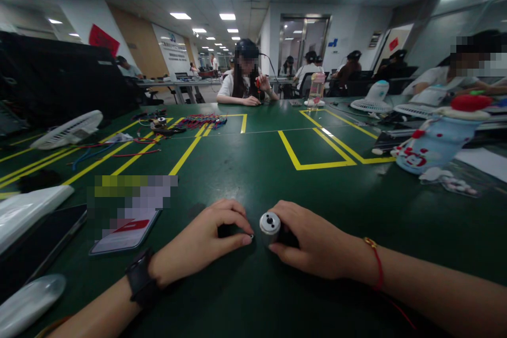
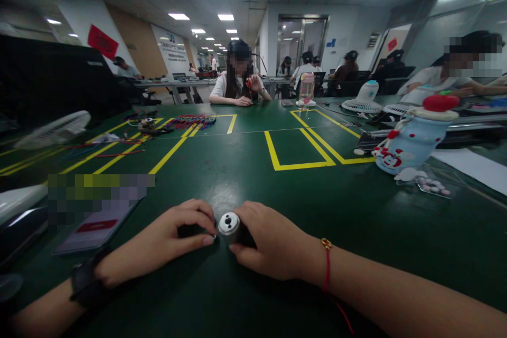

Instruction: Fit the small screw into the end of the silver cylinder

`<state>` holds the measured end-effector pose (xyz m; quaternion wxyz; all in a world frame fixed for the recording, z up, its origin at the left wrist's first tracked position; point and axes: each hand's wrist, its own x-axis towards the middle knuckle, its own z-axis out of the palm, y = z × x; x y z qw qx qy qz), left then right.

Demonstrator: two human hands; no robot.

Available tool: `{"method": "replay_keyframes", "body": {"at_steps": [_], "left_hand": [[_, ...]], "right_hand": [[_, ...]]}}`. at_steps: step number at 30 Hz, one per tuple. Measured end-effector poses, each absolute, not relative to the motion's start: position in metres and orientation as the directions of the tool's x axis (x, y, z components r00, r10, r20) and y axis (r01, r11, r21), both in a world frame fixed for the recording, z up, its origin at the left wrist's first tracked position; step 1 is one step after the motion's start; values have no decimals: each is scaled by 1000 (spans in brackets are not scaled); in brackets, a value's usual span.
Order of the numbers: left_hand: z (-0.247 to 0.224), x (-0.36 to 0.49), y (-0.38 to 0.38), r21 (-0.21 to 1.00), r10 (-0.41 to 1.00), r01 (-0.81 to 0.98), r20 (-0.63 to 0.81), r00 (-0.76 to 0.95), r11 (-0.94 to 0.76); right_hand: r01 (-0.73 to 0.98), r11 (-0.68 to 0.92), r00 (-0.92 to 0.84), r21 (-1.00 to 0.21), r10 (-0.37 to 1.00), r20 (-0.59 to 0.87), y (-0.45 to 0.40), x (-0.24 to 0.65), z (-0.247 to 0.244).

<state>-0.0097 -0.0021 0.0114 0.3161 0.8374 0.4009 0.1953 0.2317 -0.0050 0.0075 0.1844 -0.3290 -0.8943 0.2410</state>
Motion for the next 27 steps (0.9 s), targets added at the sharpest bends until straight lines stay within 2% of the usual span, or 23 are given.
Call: {"method": "replay_keyframes", "body": {"at_steps": [6, 15, 27], "left_hand": [[25, -6, -6, 768, 836, 482, 123, 535, -421], [32, 10, -12, 714, 851, 498, 277, 445, -492], [27, 13, -11, 737, 856, 470, 290, 429, -485]], "right_hand": [[490, 677, -724, -550, 667, 177, -4, 231, 7], [490, 694, -722, -528, 662, 200, -5, 229, 6], [503, 708, -723, -496, 659, 207, -4, 229, 5]]}}
